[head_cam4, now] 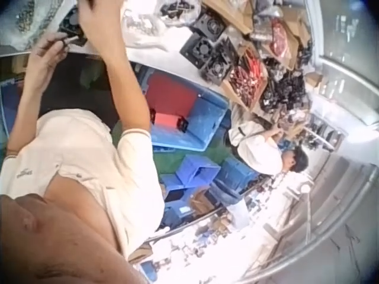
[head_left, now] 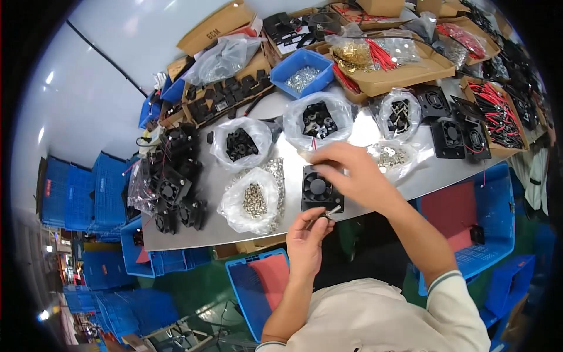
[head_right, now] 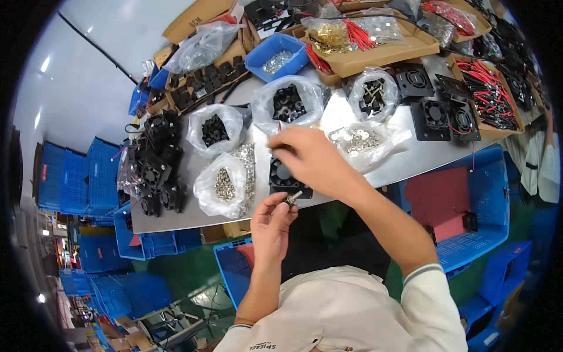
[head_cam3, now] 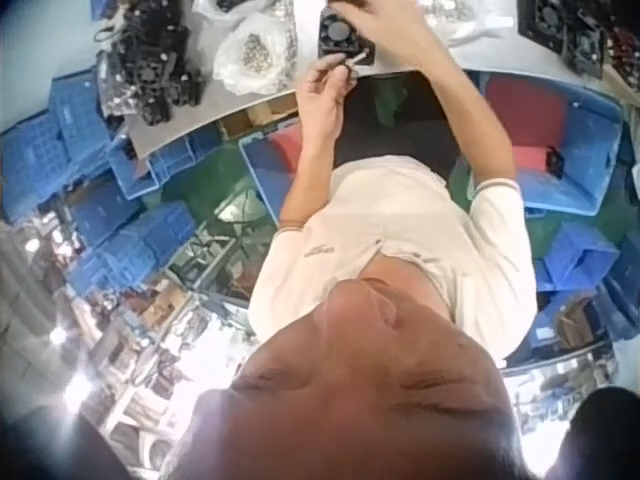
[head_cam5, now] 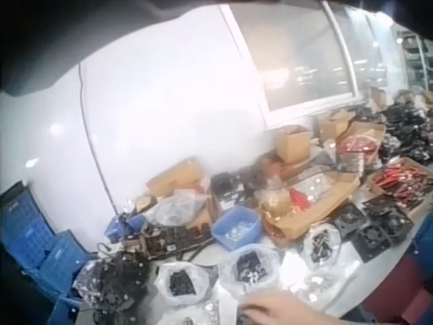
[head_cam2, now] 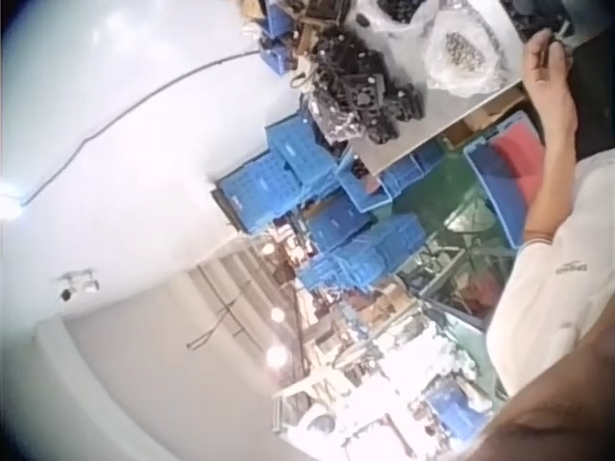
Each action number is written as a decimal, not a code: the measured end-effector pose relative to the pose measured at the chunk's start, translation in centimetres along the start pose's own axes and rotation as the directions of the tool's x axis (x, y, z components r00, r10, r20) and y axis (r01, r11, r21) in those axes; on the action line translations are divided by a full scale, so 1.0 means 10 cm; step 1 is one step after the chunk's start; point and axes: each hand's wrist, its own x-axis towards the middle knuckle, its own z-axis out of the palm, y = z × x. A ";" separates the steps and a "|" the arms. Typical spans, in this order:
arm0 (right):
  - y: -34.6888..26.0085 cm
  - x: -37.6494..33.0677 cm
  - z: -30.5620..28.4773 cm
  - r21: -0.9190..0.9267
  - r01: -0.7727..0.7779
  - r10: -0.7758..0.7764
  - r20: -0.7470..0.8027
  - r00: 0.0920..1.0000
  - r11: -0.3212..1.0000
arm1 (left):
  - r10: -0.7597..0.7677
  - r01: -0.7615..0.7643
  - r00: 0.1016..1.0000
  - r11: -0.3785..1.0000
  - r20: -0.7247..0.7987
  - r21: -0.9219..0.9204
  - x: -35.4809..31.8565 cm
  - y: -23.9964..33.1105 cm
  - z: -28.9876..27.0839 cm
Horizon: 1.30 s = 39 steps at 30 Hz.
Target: Assembling electronic cooling fans by fitting motors into frames and securing components.
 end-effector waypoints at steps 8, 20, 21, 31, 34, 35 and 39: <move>0.13 1.25 0.16 -0.332 0.245 -0.276 -0.047 0.960 0.911 | 0.040 -0.040 0.999 0.999 -0.029 0.020 -0.21 0.10 -0.08; 0.79 1.13 -0.05 -0.611 0.116 0.114 0.324 0.939 0.783 | -0.123 0.151 0.973 0.979 0.198 -0.135 -0.05 -0.04 -0.03; 0.77 1.13 -0.08 -0.609 0.123 0.110 0.331 0.937 0.784 | -0.129 0.171 0.956 0.974 0.264 -0.145 0.04 -0.07 0.04; -0.13 1.01 -0.81 0.718 -0.012 0.205 -0.182 0.962 0.696 | -0.038 0.472 0.788 0.677 0.614 -0.564 0.29 -0.45 0.70; -0.32 1.04 -1.04 0.806 0.151 0.139 -0.277 0.951 0.572 | -0.292 0.592 0.794 0.571 0.533 -0.569 0.09 -0.72 0.77; -0.34 1.06 -1.09 0.821 0.200 0.108 -0.301 0.948 0.535 | -0.357 0.635 0.766 0.551 0.535 -0.541 0.00 -0.76 0.83; -0.55 1.05 -1.28 0.842 0.309 0.054 -0.369 0.928 0.443 | -0.566 0.720 0.693 0.574 0.447 -0.389 -0.37 -0.95 1.02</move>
